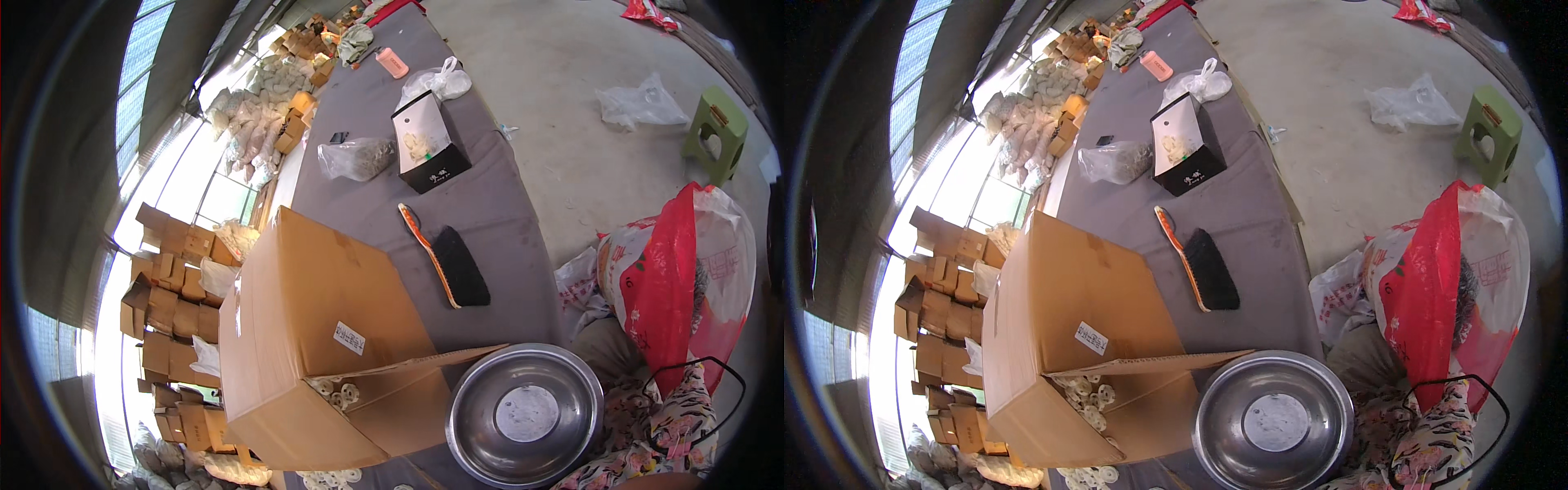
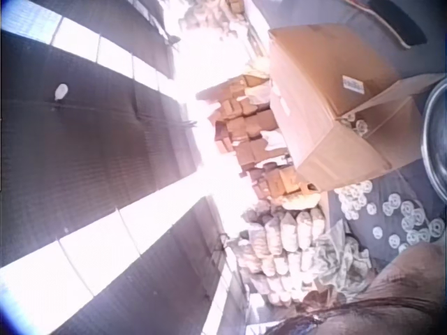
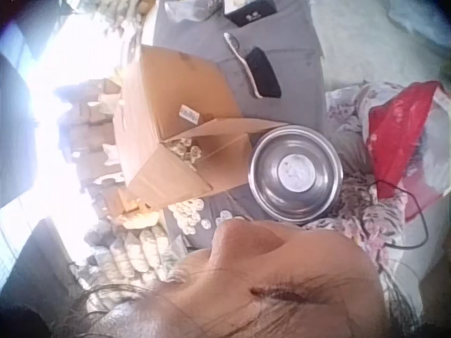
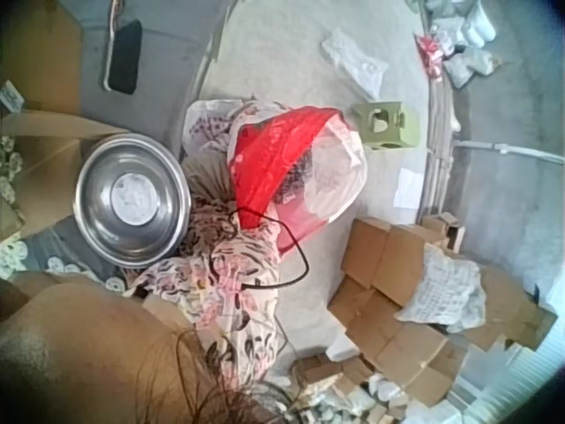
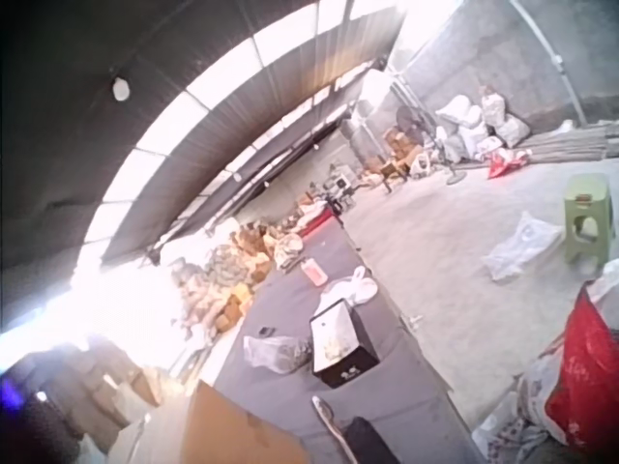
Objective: Assembling small white plastic components by combining circular parts with metal springs and pins.
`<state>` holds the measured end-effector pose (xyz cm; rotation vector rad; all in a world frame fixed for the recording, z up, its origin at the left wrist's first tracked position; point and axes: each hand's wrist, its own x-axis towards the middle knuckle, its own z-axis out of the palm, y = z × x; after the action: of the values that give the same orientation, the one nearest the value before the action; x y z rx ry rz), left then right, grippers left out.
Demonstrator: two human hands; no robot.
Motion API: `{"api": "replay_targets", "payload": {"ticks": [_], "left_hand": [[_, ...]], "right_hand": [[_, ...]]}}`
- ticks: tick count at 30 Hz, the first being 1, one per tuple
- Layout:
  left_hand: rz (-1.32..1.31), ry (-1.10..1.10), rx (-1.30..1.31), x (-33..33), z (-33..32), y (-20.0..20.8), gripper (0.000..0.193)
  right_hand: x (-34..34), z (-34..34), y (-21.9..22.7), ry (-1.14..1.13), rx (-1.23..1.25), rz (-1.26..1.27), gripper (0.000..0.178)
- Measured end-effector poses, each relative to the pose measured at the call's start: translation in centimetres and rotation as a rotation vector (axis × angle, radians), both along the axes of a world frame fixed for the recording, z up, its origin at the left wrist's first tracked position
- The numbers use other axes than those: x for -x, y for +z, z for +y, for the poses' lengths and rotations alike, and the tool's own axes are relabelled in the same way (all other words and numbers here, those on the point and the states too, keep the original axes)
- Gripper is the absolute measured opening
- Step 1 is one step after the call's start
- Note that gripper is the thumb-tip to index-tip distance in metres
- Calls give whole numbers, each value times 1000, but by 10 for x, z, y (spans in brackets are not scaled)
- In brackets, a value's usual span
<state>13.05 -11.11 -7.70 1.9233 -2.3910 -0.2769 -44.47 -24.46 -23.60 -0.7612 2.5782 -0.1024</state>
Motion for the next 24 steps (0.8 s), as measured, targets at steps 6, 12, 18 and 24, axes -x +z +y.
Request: {"api": "replay_targets", "payload": {"ticks": [6, 12, 18, 24], "left_hand": [[-32, -8, -18, 2, -1, 0, 63], [-105, -8, -46, -13, 10, 9, 64], [-141, -31, -67, -15, 11, 11, 64], [-148, -50, -83, -1, 10, 7, 65]], "right_hand": [[-11, -8, 2, 5, 9, -38, 52], [-45, -6, -15, 16, 9, -118, 51], [-57, -2, -17, 5, 16, -161, 50], [-48, -1, -10, -1, 26, -175, 49]]}}
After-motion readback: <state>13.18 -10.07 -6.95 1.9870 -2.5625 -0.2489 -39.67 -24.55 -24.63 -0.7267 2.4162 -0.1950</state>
